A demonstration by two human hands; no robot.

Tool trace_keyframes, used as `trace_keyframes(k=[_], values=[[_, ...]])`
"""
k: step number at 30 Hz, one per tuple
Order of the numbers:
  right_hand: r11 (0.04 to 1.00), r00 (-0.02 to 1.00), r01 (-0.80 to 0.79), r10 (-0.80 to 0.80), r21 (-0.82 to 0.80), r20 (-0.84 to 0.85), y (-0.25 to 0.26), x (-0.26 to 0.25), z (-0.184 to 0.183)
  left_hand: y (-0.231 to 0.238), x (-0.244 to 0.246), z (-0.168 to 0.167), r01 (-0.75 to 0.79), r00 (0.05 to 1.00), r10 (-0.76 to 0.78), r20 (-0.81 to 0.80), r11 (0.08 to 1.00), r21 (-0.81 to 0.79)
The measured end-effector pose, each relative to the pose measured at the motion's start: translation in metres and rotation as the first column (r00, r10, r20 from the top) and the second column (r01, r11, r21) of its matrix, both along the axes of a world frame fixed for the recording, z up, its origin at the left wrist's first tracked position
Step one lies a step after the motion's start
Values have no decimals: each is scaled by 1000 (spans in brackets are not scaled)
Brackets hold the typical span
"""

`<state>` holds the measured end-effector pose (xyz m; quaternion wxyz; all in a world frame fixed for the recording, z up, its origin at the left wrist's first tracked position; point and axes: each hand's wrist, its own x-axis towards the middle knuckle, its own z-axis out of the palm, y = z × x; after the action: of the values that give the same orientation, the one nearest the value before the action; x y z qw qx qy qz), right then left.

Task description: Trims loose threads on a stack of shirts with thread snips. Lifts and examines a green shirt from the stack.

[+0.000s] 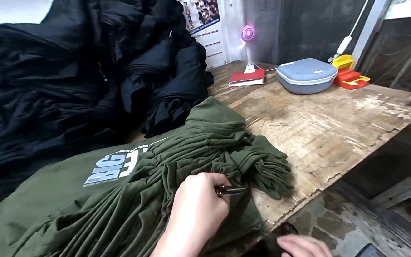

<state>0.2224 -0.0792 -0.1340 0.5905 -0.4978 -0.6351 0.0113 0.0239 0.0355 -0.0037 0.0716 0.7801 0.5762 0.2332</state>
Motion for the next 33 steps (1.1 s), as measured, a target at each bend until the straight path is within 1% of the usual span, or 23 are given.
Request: trace_keyframes(k=[1, 3, 4, 5, 7, 9, 10, 11, 14, 17, 20, 23, 25, 27, 29, 30, 32, 33], values=[[1000, 999, 14, -14, -13, 33, 8, -1, 16, -8, 7, -1, -33, 998, 39, -49, 994, 105], [996, 986, 45, -32, -76, 163, 23, -6, 35, -18, 19, -11, -18, 993, 53, -108, 954, 299], [995, 973, 67, -50, -71, 227, 30, -7, 35, -20, 22, -19, 11, 993, 31, -116, 938, 345], [995, 966, 89, -76, -44, 246, 35, -8, 32, -20, 23, -27, 51, 993, -10, -114, 931, 362], [993, 980, 116, -110, -29, 164, 39, -7, 23, -24, 16, -38, 129, 989, -99, -110, 939, 319], [989, 991, 119, -112, -90, 77, 39, -5, 22, -39, 8, -32, 160, 982, -138, -132, 971, 177], [985, 990, 129, -121, -117, 70, 39, -5, 22, -48, 7, -27, 162, 978, -145, -149, 980, 114], [981, 989, 140, -132, -131, 69, 40, -6, 22, -54, 6, -24, 157, 976, -141, -166, 984, 89], [980, 987, 156, -151, -127, 54, 43, -12, 28, -59, 9, -23, 142, 979, -125, -161, 984, 105], [984, 989, 146, -144, -99, 31, 49, -16, 35, -55, 12, -24, 172, 977, -155, -144, 978, 114], [996, 998, 69, -69, -64, 5, 51, -17, 36, -51, 17, -31, 190, 974, -172, -146, 974, 125], [992, 994, -106, 106, -65, 2, 44, -4, 32, -49, 13, -30, 207, 975, -195, -111, 972, 109], [983, 984, -174, 176, -58, 16, 40, 10, 26, -47, 6, -27, 214, 976, -211, -59, 975, 65], [983, 984, -174, 176, -50, 31, 37, 16, 23, -44, 2, -22, 198, 980, -197, -11, 980, 23], [987, 983, -150, 155, -57, 96, 35, 10, 25, -37, 6, -19, 130, 991, -130, 16, 991, 35], [990, 975, -122, 132, -65, 179, 35, 2, 27, -31, 9, -22, 81, 996, -84, 22, 992, 99], [998, 922, -33, 53, -59, 384, 38, -14, 27, -14, 12, -31, -11, 999, 0, 40, 963, 271], [999, 907, -14, 27, -32, 421, 39, -18, 26, -9, 11, -34, -22, 998, 3, 62, 947, 320]])
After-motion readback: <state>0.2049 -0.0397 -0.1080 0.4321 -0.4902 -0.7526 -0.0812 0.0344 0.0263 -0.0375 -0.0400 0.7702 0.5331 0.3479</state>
